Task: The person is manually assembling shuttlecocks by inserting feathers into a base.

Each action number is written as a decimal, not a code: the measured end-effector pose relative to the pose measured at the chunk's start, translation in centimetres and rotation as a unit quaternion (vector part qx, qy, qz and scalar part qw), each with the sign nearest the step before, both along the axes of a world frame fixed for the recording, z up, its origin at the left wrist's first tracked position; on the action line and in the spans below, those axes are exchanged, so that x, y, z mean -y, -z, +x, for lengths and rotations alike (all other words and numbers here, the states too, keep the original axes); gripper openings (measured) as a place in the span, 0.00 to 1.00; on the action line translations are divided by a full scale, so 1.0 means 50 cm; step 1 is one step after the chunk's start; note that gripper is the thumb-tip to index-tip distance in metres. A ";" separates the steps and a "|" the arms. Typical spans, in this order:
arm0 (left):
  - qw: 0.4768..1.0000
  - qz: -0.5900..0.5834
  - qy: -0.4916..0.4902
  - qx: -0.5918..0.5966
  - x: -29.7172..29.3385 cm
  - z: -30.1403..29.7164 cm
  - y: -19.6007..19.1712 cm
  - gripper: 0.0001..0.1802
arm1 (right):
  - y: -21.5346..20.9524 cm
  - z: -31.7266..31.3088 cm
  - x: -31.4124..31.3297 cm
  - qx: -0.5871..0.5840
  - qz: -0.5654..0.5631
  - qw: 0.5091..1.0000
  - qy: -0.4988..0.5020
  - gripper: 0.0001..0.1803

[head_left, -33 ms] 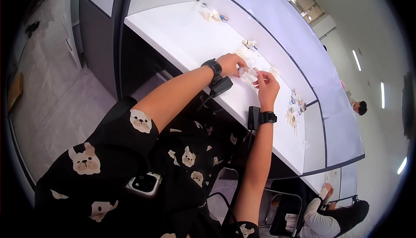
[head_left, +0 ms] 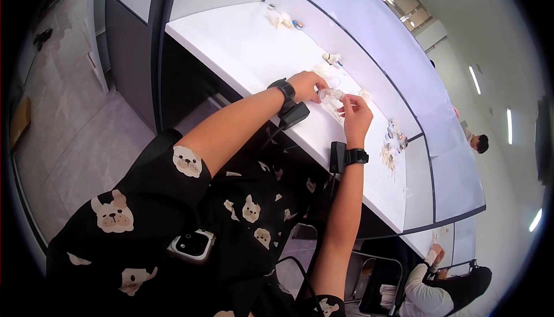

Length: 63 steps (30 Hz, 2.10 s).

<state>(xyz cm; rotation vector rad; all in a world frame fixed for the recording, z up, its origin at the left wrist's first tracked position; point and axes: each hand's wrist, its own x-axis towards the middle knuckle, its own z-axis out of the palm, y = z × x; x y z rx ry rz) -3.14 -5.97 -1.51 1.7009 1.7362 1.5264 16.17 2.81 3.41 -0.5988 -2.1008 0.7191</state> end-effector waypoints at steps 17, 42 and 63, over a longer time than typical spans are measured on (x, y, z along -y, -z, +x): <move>1.000 -0.007 -0.017 0.005 0.002 0.002 -0.001 0.29 | 0.004 -0.003 0.010 -0.026 0.045 0.999 -0.002 0.09; 0.998 0.017 -0.009 -0.065 -0.017 -0.002 0.006 0.21 | 0.009 -0.002 0.006 -0.031 0.103 0.994 -0.003 0.10; 0.998 0.027 -0.006 -0.055 0.000 0.002 -0.003 0.20 | 0.002 -0.007 0.015 -0.034 0.036 0.998 -0.026 0.13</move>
